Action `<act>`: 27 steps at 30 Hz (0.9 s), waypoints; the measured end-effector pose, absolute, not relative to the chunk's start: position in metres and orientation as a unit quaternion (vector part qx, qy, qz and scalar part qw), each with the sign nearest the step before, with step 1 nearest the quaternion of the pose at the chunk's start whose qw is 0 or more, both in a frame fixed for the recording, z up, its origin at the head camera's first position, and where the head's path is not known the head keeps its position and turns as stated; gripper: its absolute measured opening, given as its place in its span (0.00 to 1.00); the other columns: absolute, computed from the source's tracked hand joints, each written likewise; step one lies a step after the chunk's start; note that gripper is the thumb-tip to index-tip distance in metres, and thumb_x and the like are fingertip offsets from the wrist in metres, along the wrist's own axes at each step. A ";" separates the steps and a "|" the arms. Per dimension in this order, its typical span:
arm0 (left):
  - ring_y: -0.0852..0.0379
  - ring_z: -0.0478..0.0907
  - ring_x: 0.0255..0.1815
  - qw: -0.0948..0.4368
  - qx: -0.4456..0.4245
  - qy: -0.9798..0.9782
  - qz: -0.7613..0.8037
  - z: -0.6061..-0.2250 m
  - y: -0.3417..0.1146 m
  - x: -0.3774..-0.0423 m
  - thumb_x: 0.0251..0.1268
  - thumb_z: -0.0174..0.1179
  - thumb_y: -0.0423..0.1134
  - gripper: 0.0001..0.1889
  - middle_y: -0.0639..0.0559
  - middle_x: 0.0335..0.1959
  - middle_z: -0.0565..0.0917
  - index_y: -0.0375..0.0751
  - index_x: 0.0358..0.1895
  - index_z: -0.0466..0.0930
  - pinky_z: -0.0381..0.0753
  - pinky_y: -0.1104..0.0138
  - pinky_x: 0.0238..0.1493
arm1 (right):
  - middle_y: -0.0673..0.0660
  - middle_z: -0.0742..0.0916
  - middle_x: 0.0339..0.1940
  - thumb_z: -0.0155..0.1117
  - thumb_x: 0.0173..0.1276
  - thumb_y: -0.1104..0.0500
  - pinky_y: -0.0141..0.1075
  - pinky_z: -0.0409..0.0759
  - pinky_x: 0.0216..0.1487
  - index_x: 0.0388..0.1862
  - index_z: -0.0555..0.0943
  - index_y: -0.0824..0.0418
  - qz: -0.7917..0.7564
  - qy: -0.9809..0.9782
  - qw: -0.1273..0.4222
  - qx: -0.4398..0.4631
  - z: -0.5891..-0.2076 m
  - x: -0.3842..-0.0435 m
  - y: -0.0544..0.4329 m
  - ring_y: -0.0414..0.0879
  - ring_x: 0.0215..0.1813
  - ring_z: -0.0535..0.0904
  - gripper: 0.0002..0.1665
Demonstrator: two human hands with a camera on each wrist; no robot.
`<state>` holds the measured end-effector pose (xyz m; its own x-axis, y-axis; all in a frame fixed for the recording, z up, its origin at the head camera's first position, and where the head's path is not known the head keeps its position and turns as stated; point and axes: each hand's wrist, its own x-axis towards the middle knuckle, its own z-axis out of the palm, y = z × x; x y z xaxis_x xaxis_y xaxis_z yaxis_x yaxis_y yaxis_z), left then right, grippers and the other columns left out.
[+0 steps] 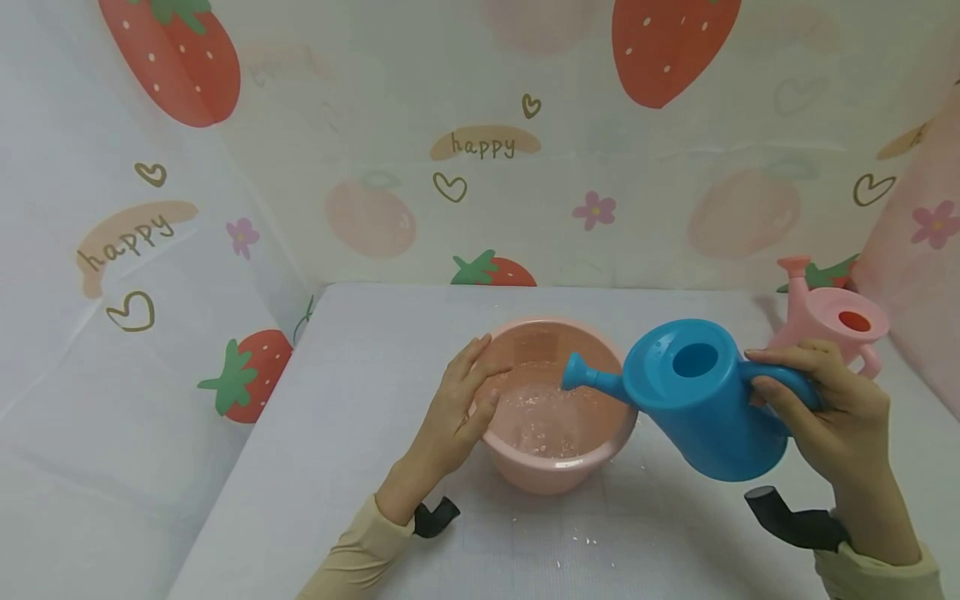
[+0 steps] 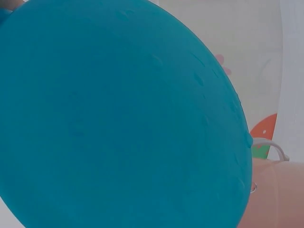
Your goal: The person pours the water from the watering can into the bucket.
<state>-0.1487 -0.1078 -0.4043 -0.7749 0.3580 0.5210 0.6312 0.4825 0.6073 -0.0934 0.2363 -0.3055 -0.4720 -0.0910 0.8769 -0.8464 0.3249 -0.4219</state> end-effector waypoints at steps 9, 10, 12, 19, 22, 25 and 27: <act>0.46 0.50 0.73 0.166 -0.295 -0.844 -0.416 -0.405 -0.108 -0.149 0.63 0.47 0.39 0.19 0.49 0.71 0.59 0.53 0.56 0.74 0.58 0.42 0.64 | 0.46 0.86 0.37 0.65 0.60 0.55 0.24 0.72 0.51 0.37 0.79 0.79 0.469 -0.720 0.396 0.323 -0.305 -0.093 0.237 0.37 0.43 0.76 0.23; 0.46 0.50 0.73 0.166 -0.295 -0.844 -0.416 -0.405 -0.108 -0.149 0.63 0.47 0.39 0.18 0.49 0.71 0.59 0.53 0.56 0.74 0.58 0.42 0.64 | 0.46 0.86 0.37 0.65 0.60 0.55 0.24 0.72 0.51 0.37 0.79 0.79 0.469 -0.720 0.395 0.323 -0.305 -0.093 0.237 0.37 0.43 0.76 0.23; 0.46 0.50 0.73 0.167 -0.295 -0.844 -0.416 -0.404 -0.108 -0.149 0.64 0.47 0.39 0.18 0.49 0.71 0.59 0.53 0.56 0.74 0.58 0.42 0.64 | 0.46 0.86 0.37 0.65 0.60 0.56 0.24 0.72 0.51 0.37 0.79 0.79 0.470 -0.721 0.395 0.323 -0.305 -0.093 0.237 0.37 0.43 0.76 0.23; 0.46 0.50 0.73 0.167 -0.296 -0.843 -0.417 -0.404 -0.108 -0.149 0.64 0.47 0.40 0.18 0.48 0.71 0.59 0.50 0.56 0.74 0.57 0.42 0.64 | 0.44 0.86 0.39 0.65 0.60 0.54 0.25 0.72 0.51 0.38 0.79 0.79 0.468 -0.724 0.393 0.319 -0.306 -0.092 0.237 0.38 0.44 0.76 0.25; 0.46 0.50 0.73 0.166 -0.294 -0.844 -0.417 -0.405 -0.108 -0.149 0.64 0.47 0.40 0.18 0.49 0.71 0.59 0.49 0.56 0.74 0.57 0.42 0.64 | 0.44 0.86 0.39 0.65 0.60 0.54 0.25 0.72 0.51 0.38 0.79 0.79 0.467 -0.726 0.394 0.317 -0.306 -0.091 0.237 0.38 0.44 0.76 0.24; 0.46 0.50 0.73 0.166 -0.294 -0.843 -0.419 -0.405 -0.108 -0.149 0.65 0.46 0.42 0.18 0.49 0.71 0.59 0.52 0.56 0.74 0.58 0.42 0.64 | 0.45 0.86 0.39 0.65 0.60 0.55 0.25 0.72 0.51 0.38 0.79 0.79 0.465 -0.726 0.395 0.317 -0.306 -0.091 0.237 0.38 0.44 0.76 0.24; 0.46 0.50 0.73 0.168 -0.294 -0.842 -0.419 -0.405 -0.108 -0.149 0.66 0.45 0.44 0.18 0.49 0.71 0.59 0.54 0.56 0.74 0.58 0.41 0.64 | 0.44 0.85 0.40 0.65 0.60 0.54 0.25 0.72 0.51 0.38 0.79 0.79 0.466 -0.726 0.394 0.318 -0.306 -0.091 0.237 0.38 0.44 0.75 0.25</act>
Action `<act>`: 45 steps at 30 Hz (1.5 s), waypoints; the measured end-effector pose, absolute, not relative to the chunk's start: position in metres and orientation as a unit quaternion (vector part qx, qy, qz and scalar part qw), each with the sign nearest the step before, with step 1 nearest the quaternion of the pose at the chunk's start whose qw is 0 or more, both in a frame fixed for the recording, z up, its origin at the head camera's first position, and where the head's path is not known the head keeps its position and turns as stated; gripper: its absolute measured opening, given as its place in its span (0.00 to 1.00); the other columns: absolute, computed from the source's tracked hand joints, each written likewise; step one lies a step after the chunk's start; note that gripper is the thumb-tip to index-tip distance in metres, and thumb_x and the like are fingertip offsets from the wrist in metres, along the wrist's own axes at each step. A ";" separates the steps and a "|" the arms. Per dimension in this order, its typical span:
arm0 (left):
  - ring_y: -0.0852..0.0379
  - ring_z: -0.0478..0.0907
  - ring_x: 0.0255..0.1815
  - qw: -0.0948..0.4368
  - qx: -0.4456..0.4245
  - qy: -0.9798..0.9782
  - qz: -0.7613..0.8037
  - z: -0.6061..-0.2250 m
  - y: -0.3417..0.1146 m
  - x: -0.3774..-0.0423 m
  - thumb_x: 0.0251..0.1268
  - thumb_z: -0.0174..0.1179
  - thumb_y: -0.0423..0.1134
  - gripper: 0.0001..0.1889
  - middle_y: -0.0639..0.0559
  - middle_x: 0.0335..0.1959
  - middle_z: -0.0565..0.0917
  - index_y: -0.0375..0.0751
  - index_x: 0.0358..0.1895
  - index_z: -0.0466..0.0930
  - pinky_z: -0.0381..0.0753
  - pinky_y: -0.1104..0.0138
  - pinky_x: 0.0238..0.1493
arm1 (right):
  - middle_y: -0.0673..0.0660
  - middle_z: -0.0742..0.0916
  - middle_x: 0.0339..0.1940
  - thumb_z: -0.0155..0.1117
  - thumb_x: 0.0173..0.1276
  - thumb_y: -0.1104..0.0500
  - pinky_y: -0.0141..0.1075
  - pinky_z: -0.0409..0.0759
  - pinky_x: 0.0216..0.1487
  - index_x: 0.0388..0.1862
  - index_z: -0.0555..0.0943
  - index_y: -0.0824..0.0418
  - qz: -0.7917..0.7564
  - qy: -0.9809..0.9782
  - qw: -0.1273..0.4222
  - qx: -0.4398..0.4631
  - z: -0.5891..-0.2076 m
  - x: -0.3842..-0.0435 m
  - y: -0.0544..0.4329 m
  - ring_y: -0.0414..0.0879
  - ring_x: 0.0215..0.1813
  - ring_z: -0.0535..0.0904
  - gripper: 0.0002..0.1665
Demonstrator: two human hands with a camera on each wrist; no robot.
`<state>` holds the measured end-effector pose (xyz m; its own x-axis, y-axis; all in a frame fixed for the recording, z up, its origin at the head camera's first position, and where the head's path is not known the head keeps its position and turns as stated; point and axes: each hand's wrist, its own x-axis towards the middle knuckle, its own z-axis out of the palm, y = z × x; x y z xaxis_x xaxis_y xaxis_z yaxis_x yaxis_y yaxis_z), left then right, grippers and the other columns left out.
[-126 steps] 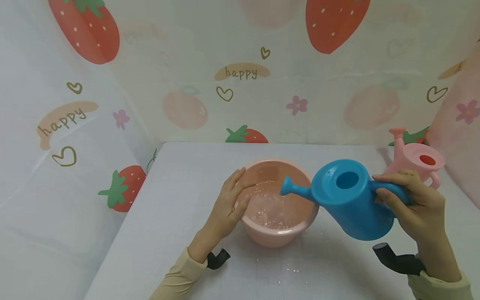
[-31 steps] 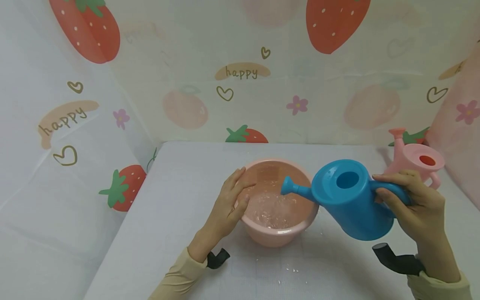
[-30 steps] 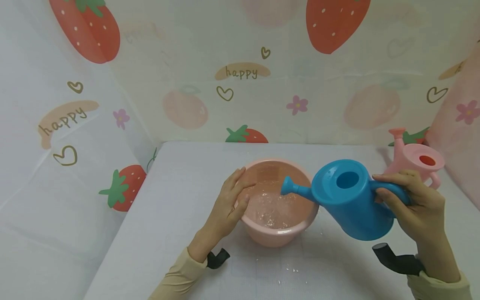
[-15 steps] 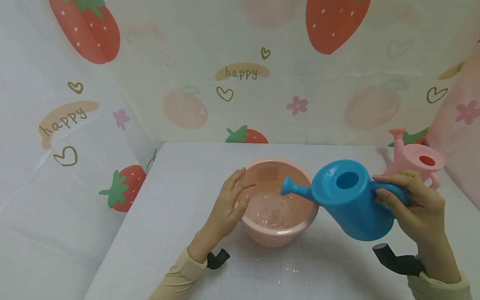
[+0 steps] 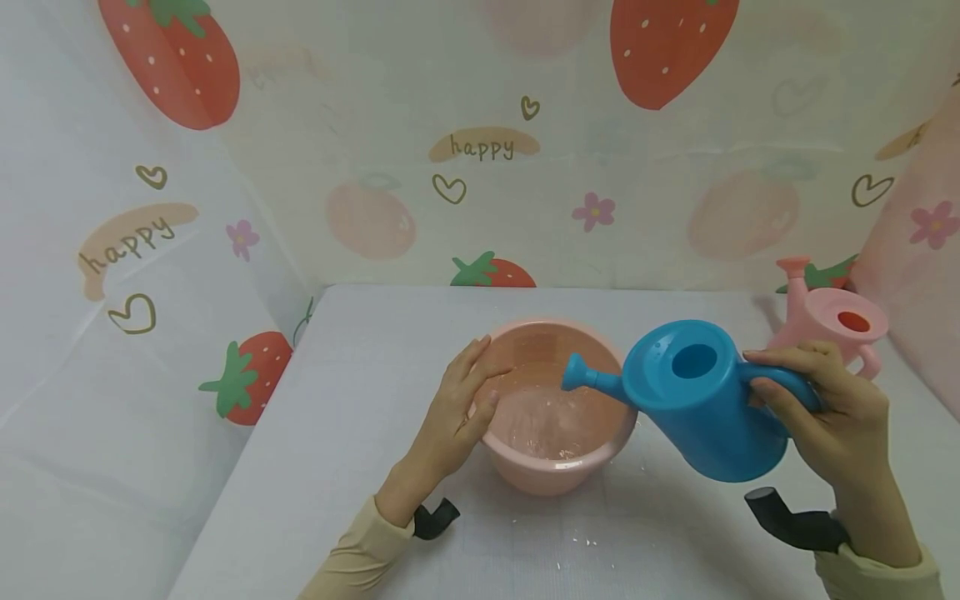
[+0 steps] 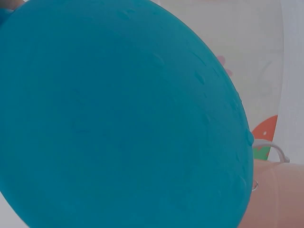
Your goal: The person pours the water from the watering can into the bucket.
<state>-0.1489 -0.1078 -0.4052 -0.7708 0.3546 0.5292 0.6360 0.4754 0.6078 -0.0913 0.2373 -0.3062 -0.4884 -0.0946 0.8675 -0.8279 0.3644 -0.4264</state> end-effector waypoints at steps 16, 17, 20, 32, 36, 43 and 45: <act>0.46 0.50 0.73 0.169 -0.293 -0.841 -0.422 -0.404 -0.108 -0.148 0.68 0.41 0.51 0.20 0.48 0.71 0.59 0.51 0.56 0.74 0.58 0.41 0.63 | 0.45 0.86 0.38 0.64 0.60 0.52 0.24 0.71 0.49 0.37 0.79 0.80 0.469 -0.716 0.397 0.330 -0.303 -0.092 0.235 0.37 0.44 0.75 0.27; 0.46 0.50 0.73 0.169 -0.293 -0.841 -0.421 -0.404 -0.108 -0.148 0.68 0.41 0.50 0.20 0.48 0.71 0.59 0.51 0.56 0.74 0.58 0.41 0.63 | 0.45 0.86 0.38 0.64 0.60 0.52 0.24 0.71 0.49 0.37 0.79 0.80 0.470 -0.716 0.397 0.330 -0.303 -0.092 0.235 0.37 0.44 0.75 0.27; 0.47 0.50 0.73 0.170 -0.293 -0.842 -0.420 -0.404 -0.108 -0.148 0.68 0.41 0.49 0.20 0.48 0.71 0.59 0.50 0.56 0.74 0.58 0.41 0.63 | 0.45 0.85 0.38 0.64 0.60 0.52 0.24 0.71 0.49 0.37 0.79 0.80 0.468 -0.718 0.398 0.328 -0.303 -0.092 0.235 0.37 0.43 0.75 0.27; 0.47 0.51 0.73 0.173 -0.296 -0.840 -0.421 -0.403 -0.108 -0.147 0.66 0.45 0.43 0.17 0.47 0.71 0.59 0.49 0.56 0.74 0.58 0.42 0.64 | 0.45 0.86 0.39 0.65 0.60 0.54 0.24 0.72 0.50 0.37 0.79 0.79 0.466 -0.721 0.397 0.324 -0.304 -0.091 0.236 0.37 0.44 0.76 0.25; 0.47 0.51 0.73 0.172 -0.294 -0.841 -0.420 -0.403 -0.108 -0.147 0.67 0.44 0.45 0.18 0.47 0.71 0.60 0.49 0.56 0.74 0.58 0.42 0.64 | 0.46 0.86 0.39 0.65 0.60 0.54 0.25 0.72 0.51 0.37 0.79 0.79 0.465 -0.722 0.397 0.324 -0.304 -0.091 0.236 0.38 0.44 0.76 0.25; 0.44 0.51 0.73 0.169 -0.294 -0.842 -0.419 -0.403 -0.108 -0.147 0.66 0.44 0.44 0.18 0.47 0.71 0.60 0.50 0.56 0.74 0.58 0.41 0.63 | 0.46 0.86 0.39 0.65 0.60 0.55 0.25 0.72 0.51 0.37 0.79 0.79 0.464 -0.724 0.396 0.322 -0.303 -0.090 0.236 0.38 0.44 0.76 0.24; 0.45 0.51 0.73 0.168 -0.293 -0.842 -0.419 -0.403 -0.108 -0.147 0.66 0.44 0.43 0.18 0.47 0.71 0.60 0.49 0.56 0.74 0.58 0.41 0.64 | 0.46 0.86 0.39 0.65 0.60 0.55 0.25 0.72 0.50 0.37 0.79 0.79 0.464 -0.724 0.396 0.322 -0.303 -0.090 0.236 0.38 0.44 0.76 0.24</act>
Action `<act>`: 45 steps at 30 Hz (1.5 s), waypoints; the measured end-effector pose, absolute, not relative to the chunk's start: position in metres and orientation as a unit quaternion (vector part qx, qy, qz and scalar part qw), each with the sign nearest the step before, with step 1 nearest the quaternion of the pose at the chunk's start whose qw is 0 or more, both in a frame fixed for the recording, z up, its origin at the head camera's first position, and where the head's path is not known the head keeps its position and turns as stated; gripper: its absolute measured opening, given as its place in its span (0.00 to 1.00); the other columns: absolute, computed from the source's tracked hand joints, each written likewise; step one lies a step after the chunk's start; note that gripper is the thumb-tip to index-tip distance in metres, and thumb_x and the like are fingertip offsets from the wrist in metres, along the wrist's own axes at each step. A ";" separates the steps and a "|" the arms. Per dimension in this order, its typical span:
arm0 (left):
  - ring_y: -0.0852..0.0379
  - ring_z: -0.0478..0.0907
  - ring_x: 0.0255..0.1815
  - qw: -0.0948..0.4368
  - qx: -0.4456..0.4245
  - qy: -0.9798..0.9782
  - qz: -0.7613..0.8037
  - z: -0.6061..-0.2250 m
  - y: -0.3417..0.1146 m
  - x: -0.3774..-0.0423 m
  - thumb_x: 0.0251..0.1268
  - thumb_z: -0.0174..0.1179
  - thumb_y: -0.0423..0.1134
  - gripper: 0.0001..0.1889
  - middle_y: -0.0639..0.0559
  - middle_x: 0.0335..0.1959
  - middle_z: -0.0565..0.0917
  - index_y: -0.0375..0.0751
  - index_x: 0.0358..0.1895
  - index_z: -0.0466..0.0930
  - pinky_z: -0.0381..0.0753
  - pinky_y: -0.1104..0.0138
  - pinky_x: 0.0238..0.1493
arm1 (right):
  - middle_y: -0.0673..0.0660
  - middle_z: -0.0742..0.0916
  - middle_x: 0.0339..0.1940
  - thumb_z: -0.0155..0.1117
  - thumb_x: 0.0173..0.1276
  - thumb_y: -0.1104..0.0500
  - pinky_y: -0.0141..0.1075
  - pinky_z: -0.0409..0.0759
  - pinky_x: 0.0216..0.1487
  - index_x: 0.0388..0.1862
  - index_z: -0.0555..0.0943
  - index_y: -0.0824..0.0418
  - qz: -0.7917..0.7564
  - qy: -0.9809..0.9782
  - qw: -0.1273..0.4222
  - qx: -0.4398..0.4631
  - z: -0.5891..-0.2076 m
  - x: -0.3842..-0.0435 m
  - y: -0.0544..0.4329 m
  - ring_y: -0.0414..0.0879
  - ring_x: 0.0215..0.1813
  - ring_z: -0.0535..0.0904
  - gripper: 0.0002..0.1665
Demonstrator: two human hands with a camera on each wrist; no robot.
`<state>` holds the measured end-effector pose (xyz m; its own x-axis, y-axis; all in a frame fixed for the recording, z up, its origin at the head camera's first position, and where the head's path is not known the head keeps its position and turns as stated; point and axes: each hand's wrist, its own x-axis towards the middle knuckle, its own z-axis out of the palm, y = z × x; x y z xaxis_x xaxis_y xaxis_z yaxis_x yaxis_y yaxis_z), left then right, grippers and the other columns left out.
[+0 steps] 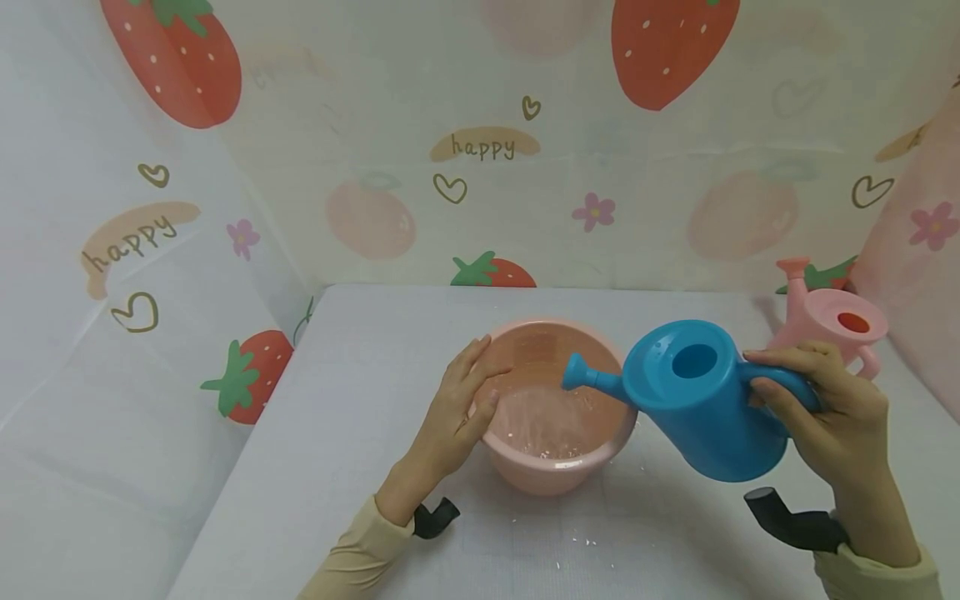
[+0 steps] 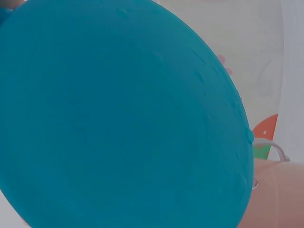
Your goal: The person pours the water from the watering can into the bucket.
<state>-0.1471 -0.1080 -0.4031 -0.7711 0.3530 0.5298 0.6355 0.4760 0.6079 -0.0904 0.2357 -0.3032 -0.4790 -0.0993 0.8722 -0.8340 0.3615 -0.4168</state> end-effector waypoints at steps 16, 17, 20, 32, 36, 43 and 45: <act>0.46 0.50 0.73 0.169 -0.297 -0.840 -0.422 -0.403 -0.107 -0.147 0.65 0.45 0.42 0.18 0.48 0.71 0.59 0.52 0.57 0.73 0.58 0.41 0.63 | 0.45 0.86 0.39 0.64 0.60 0.52 0.25 0.70 0.49 0.37 0.79 0.79 0.470 -0.713 0.403 0.329 -0.302 -0.090 0.233 0.37 0.45 0.75 0.27; 0.46 0.50 0.73 0.169 -0.297 -0.841 -0.421 -0.404 -0.107 -0.147 0.65 0.46 0.42 0.18 0.48 0.71 0.59 0.53 0.57 0.73 0.58 0.41 0.63 | 0.45 0.86 0.39 0.64 0.60 0.51 0.25 0.70 0.49 0.37 0.79 0.79 0.468 -0.715 0.403 0.328 -0.302 -0.090 0.233 0.37 0.45 0.75 0.27; 0.47 0.50 0.73 0.169 -0.296 -0.842 -0.418 -0.404 -0.107 -0.148 0.64 0.46 0.40 0.18 0.48 0.71 0.59 0.53 0.57 0.73 0.58 0.41 0.63 | 0.44 0.86 0.40 0.64 0.60 0.51 0.25 0.70 0.49 0.37 0.79 0.79 0.465 -0.717 0.405 0.326 -0.301 -0.089 0.232 0.37 0.45 0.75 0.27; 0.44 0.51 0.73 0.167 -0.297 -0.840 -0.422 -0.405 -0.107 -0.148 0.65 0.46 0.41 0.17 0.47 0.71 0.59 0.50 0.56 0.74 0.58 0.40 0.63 | 0.45 0.86 0.39 0.63 0.61 0.51 0.24 0.71 0.52 0.37 0.79 0.79 0.454 -0.714 0.413 0.337 -0.302 -0.090 0.231 0.36 0.45 0.76 0.27; 0.46 0.50 0.73 0.167 -0.296 -0.840 -0.422 -0.404 -0.107 -0.147 0.65 0.46 0.41 0.18 0.47 0.71 0.59 0.49 0.57 0.74 0.58 0.40 0.63 | 0.46 0.86 0.38 0.63 0.61 0.51 0.23 0.71 0.52 0.36 0.78 0.79 0.453 -0.711 0.414 0.343 -0.302 -0.091 0.232 0.35 0.45 0.76 0.27; 0.46 0.50 0.73 0.167 -0.293 -0.843 -0.418 -0.404 -0.108 -0.148 0.68 0.43 0.47 0.18 0.48 0.71 0.59 0.52 0.57 0.74 0.58 0.40 0.63 | 0.45 0.86 0.38 0.63 0.61 0.50 0.24 0.71 0.51 0.36 0.79 0.79 0.445 -0.714 0.420 0.340 -0.304 -0.092 0.233 0.34 0.45 0.76 0.28; 0.46 0.50 0.73 0.167 -0.293 -0.843 -0.418 -0.404 -0.108 -0.148 0.67 0.44 0.46 0.18 0.48 0.71 0.59 0.53 0.57 0.74 0.58 0.41 0.63 | 0.46 0.86 0.38 0.63 0.61 0.50 0.24 0.71 0.52 0.36 0.79 0.79 0.441 -0.716 0.422 0.339 -0.304 -0.092 0.233 0.34 0.45 0.77 0.27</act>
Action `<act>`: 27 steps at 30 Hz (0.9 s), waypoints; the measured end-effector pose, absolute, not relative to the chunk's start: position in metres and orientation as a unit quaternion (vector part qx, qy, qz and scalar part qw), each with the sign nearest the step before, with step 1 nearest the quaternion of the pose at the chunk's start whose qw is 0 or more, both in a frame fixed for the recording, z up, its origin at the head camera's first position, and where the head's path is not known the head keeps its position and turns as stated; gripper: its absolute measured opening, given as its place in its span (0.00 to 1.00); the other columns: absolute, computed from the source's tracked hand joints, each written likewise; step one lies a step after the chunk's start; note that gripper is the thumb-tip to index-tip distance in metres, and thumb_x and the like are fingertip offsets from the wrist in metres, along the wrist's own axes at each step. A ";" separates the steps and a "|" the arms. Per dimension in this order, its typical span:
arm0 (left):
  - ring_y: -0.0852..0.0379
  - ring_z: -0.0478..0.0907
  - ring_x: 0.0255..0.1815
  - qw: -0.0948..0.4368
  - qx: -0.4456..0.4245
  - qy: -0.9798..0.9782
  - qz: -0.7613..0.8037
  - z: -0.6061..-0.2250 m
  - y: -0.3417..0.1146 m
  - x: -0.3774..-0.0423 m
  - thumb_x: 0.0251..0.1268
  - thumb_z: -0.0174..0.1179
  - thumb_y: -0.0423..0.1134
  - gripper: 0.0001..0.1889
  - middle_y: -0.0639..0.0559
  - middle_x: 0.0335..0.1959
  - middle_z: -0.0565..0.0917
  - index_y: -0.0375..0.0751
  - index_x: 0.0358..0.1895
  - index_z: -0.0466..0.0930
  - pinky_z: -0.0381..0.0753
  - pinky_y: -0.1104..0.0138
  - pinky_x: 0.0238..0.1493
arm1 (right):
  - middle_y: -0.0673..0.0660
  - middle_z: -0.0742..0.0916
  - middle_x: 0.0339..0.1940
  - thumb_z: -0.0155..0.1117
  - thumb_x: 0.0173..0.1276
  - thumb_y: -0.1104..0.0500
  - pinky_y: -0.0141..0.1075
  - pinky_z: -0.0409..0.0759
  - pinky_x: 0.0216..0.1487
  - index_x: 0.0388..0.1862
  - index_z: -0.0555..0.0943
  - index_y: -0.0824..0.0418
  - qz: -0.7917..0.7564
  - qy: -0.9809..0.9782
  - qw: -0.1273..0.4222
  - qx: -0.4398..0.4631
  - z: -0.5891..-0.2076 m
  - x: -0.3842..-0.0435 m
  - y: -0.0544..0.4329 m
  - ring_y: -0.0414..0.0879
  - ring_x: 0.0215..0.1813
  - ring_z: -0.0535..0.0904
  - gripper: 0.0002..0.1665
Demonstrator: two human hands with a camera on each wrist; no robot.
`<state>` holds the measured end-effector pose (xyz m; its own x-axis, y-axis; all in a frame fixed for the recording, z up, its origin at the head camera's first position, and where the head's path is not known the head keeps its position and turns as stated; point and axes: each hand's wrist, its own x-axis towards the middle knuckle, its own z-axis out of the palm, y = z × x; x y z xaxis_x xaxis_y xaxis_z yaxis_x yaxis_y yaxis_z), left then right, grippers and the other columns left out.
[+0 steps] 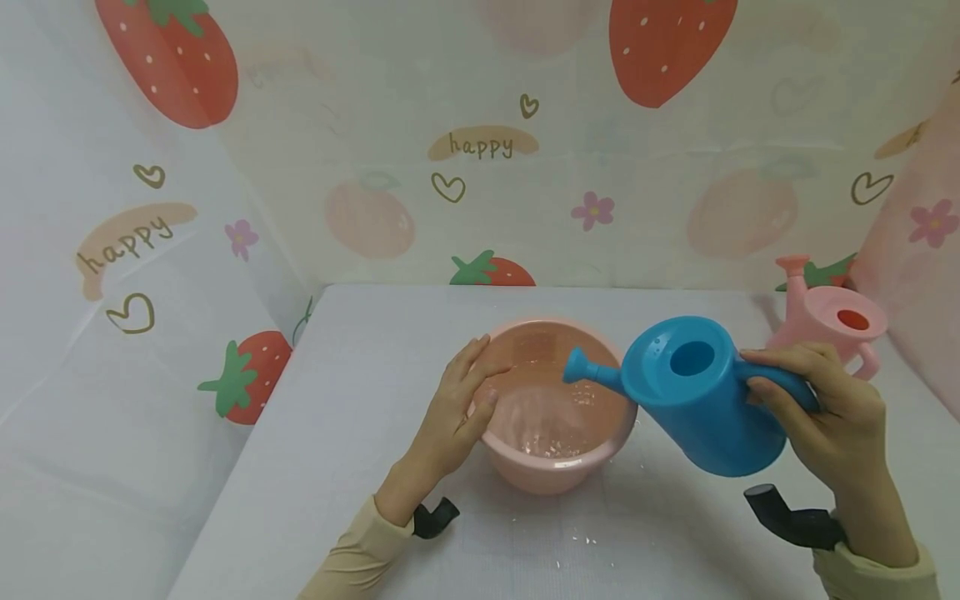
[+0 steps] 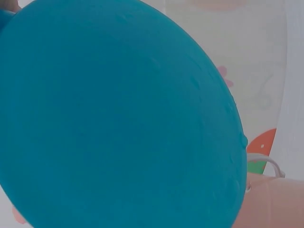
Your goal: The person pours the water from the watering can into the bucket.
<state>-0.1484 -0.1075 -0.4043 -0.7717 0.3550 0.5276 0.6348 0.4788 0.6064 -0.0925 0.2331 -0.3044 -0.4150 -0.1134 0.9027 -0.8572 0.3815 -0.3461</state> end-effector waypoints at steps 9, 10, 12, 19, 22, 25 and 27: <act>0.47 0.50 0.73 0.170 -0.296 -0.841 -0.419 -0.404 -0.108 -0.148 0.66 0.45 0.43 0.17 0.47 0.71 0.59 0.51 0.56 0.74 0.58 0.41 0.63 | 0.47 0.86 0.37 0.63 0.61 0.50 0.25 0.71 0.52 0.34 0.79 0.78 0.440 -0.715 0.425 0.339 -0.304 -0.093 0.232 0.34 0.44 0.77 0.27; 0.48 0.50 0.73 0.170 -0.296 -0.841 -0.420 -0.405 -0.108 -0.148 0.66 0.45 0.43 0.17 0.47 0.71 0.59 0.50 0.56 0.74 0.58 0.41 0.63 | 0.47 0.86 0.36 0.63 0.61 0.50 0.26 0.70 0.52 0.34 0.79 0.78 0.439 -0.715 0.426 0.338 -0.303 -0.092 0.232 0.34 0.45 0.77 0.27; 0.49 0.49 0.73 0.169 -0.295 -0.842 -0.418 -0.405 -0.108 -0.148 0.66 0.45 0.43 0.17 0.48 0.71 0.59 0.50 0.56 0.74 0.58 0.41 0.63 | 0.47 0.86 0.36 0.63 0.61 0.50 0.26 0.70 0.52 0.34 0.79 0.78 0.438 -0.717 0.428 0.334 -0.303 -0.092 0.231 0.33 0.45 0.77 0.27; 0.49 0.49 0.73 0.169 -0.297 -0.841 -0.420 -0.404 -0.108 -0.148 0.66 0.47 0.41 0.17 0.48 0.71 0.59 0.50 0.57 0.74 0.58 0.41 0.64 | 0.48 0.86 0.33 0.63 0.61 0.50 0.28 0.68 0.52 0.33 0.78 0.79 0.435 -0.717 0.434 0.328 -0.302 -0.090 0.229 0.34 0.45 0.76 0.27; 0.49 0.50 0.73 0.170 -0.297 -0.840 -0.420 -0.403 -0.107 -0.148 0.67 0.45 0.44 0.17 0.48 0.71 0.59 0.51 0.57 0.74 0.58 0.42 0.64 | 0.48 0.85 0.33 0.63 0.61 0.50 0.28 0.68 0.52 0.33 0.78 0.79 0.436 -0.715 0.436 0.329 -0.301 -0.091 0.228 0.33 0.44 0.76 0.28; 0.49 0.50 0.73 0.169 -0.295 -0.841 -0.420 -0.403 -0.108 -0.148 0.68 0.44 0.45 0.17 0.48 0.71 0.59 0.53 0.57 0.74 0.59 0.42 0.63 | 0.49 0.85 0.32 0.63 0.61 0.50 0.28 0.69 0.54 0.33 0.78 0.79 0.436 -0.713 0.438 0.329 -0.301 -0.090 0.227 0.33 0.44 0.76 0.28; 0.49 0.50 0.73 0.169 -0.294 -0.842 -0.419 -0.403 -0.108 -0.148 0.68 0.44 0.46 0.17 0.48 0.71 0.59 0.52 0.56 0.74 0.59 0.42 0.63 | 0.49 0.85 0.32 0.63 0.61 0.50 0.28 0.70 0.54 0.33 0.78 0.78 0.435 -0.714 0.440 0.329 -0.301 -0.090 0.227 0.33 0.44 0.77 0.27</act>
<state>-0.1478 -0.1077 -0.4032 -0.7693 0.3540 0.5318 0.6377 0.4760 0.6056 -0.0902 0.2273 -0.3013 -0.3969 -0.0872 0.9137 -0.8520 0.4053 -0.3314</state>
